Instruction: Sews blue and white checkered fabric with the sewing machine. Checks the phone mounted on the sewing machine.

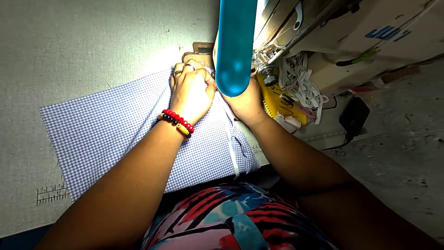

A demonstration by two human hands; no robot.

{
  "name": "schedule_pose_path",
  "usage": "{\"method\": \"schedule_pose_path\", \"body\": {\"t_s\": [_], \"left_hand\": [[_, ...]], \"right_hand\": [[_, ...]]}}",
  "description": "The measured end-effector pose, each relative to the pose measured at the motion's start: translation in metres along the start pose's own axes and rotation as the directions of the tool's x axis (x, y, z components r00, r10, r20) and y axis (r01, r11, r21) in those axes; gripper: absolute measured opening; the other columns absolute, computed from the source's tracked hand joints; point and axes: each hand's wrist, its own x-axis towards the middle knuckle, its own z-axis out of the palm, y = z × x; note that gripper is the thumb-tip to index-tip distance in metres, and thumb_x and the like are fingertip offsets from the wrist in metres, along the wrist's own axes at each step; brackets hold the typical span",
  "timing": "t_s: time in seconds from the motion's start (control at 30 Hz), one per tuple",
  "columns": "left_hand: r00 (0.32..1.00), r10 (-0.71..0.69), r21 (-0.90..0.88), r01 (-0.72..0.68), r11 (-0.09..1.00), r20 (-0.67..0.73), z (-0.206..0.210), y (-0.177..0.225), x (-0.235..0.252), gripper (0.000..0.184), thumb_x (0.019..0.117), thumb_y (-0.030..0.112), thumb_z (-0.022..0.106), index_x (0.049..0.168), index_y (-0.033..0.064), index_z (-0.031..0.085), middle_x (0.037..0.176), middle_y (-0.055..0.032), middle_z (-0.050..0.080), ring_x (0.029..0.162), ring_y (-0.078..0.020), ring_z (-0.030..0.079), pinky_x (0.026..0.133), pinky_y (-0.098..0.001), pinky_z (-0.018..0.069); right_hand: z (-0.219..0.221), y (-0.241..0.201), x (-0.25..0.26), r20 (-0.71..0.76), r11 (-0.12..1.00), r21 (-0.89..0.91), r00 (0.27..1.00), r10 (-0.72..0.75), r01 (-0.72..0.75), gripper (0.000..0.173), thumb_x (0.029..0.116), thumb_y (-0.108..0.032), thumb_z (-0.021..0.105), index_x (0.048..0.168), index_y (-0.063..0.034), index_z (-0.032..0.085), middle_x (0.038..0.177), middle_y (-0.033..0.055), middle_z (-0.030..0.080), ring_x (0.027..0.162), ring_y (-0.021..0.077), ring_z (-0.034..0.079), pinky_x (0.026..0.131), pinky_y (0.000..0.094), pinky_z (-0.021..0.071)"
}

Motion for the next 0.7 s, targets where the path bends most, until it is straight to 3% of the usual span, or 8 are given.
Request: {"method": "schedule_pose_path", "body": {"t_s": [0.13, 0.2, 0.33, 0.43, 0.53, 0.63, 0.67, 0.7], "left_hand": [[0.998, 0.030, -0.024, -0.031, 0.999, -0.050, 0.003, -0.005, -0.001, 0.028, 0.1010, 0.032, 0.053, 0.095, 0.0099, 0.070, 0.121, -0.0081, 0.063, 0.127, -0.0271, 0.050, 0.108, -0.0477, 0.0352], [0.991, 0.059, -0.045, -0.065, 0.997, -0.124, 0.005, -0.007, -0.001, 0.029, 0.1005, 0.028, 0.053, 0.092, 0.0068, 0.071, 0.115, -0.0098, 0.067, 0.123, -0.0268, 0.055, 0.108, -0.0453, 0.0368], [0.957, 0.080, -0.097, -0.111, 0.989, -0.277, 0.003, -0.009, -0.004, 0.022, 0.0994, 0.021, 0.058, 0.094, 0.0046, 0.072, 0.112, -0.0110, 0.068, 0.118, -0.0235, 0.058, 0.107, -0.0416, 0.0390], [0.931, 0.083, -0.142, -0.142, 0.980, -0.355, -0.008, -0.002, -0.011, 0.020, 0.0986, 0.019, 0.062, 0.098, 0.0030, 0.073, 0.110, -0.0133, 0.067, 0.115, -0.0241, 0.059, 0.106, -0.0415, 0.0392], [0.939, 0.088, -0.119, -0.134, 0.984, -0.334, -0.026, 0.009, -0.022, 0.021, 0.0979, 0.020, 0.064, 0.105, 0.0016, 0.073, 0.112, -0.0159, 0.067, 0.115, -0.0279, 0.060, 0.106, -0.0459, 0.0401], [0.973, 0.117, -0.049, -0.130, 0.990, -0.198, -0.042, 0.015, -0.034, 0.029, 0.1000, 0.025, 0.063, 0.120, 0.0049, 0.068, 0.113, -0.0143, 0.070, 0.114, -0.0276, 0.063, 0.104, -0.0491, 0.0451], [0.976, 0.145, 0.014, -0.144, 0.989, -0.166, -0.045, 0.015, -0.041, 0.031, 0.1004, 0.025, 0.062, 0.122, 0.0036, 0.067, 0.113, -0.0162, 0.070, 0.113, -0.0301, 0.065, 0.102, -0.0507, 0.0473], [0.967, 0.196, 0.082, -0.185, 0.979, -0.163, -0.046, 0.013, -0.048, 0.029, 0.0998, 0.024, 0.062, 0.117, 0.0014, 0.069, 0.109, -0.0184, 0.071, 0.111, -0.0335, 0.066, 0.101, -0.0526, 0.0485]], "right_hand": [[0.002, 0.016, 0.001, -0.037, 0.995, 0.090, 0.998, -0.042, 0.046, 0.010, 0.0814, -0.006, 0.077, 0.090, -0.0017, 0.075, 0.092, 0.0074, 0.072, 0.089, 0.0072, 0.066, 0.081, 0.0256, 0.0554], [-0.004, 0.016, -0.004, -0.035, 0.993, 0.077, 0.996, -0.081, 0.084, 0.006, 0.0824, -0.007, 0.076, 0.086, -0.0037, 0.073, 0.092, 0.0070, 0.069, 0.089, 0.0073, 0.065, 0.080, 0.0237, 0.0544], [-0.025, 0.004, -0.026, -0.008, 0.994, 0.024, 0.994, -0.110, 0.111, 0.003, 0.0822, -0.009, 0.069, 0.081, -0.0069, 0.071, 0.105, 0.0114, 0.066, 0.109, 0.0201, 0.060, 0.092, 0.0345, 0.0500], [-0.037, -0.005, -0.048, -0.002, 0.987, -0.021, 0.988, -0.157, 0.157, 0.004, 0.0799, -0.014, 0.069, 0.078, -0.0112, 0.071, 0.104, 0.0077, 0.062, 0.109, 0.0202, 0.055, 0.093, 0.0354, 0.0463], [-0.040, -0.015, -0.070, 0.013, 0.989, 0.000, 0.989, -0.149, 0.149, 0.003, 0.0763, -0.015, 0.071, 0.075, -0.0124, 0.071, 0.104, 0.0051, 0.060, 0.110, 0.0162, 0.055, 0.092, 0.0309, 0.0458], [-0.035, -0.020, -0.089, -0.003, 0.977, -0.009, 0.977, -0.213, 0.213, 0.003, 0.0753, -0.016, 0.071, 0.073, -0.0144, 0.072, 0.100, 0.0038, 0.061, 0.107, 0.0158, 0.055, 0.092, 0.0303, 0.0452], [-0.033, -0.022, -0.093, 0.004, 0.966, -0.015, 0.966, -0.258, 0.258, 0.004, 0.0764, -0.017, 0.071, 0.073, -0.0142, 0.072, 0.099, 0.0046, 0.062, 0.107, 0.0177, 0.055, 0.093, 0.0322, 0.0441], [-0.031, -0.024, -0.096, 0.016, 0.954, -0.025, 0.954, -0.298, 0.299, 0.006, 0.0779, -0.017, 0.071, 0.073, -0.0143, 0.073, 0.099, 0.0051, 0.063, 0.106, 0.0191, 0.055, 0.092, 0.0335, 0.0440]]}}
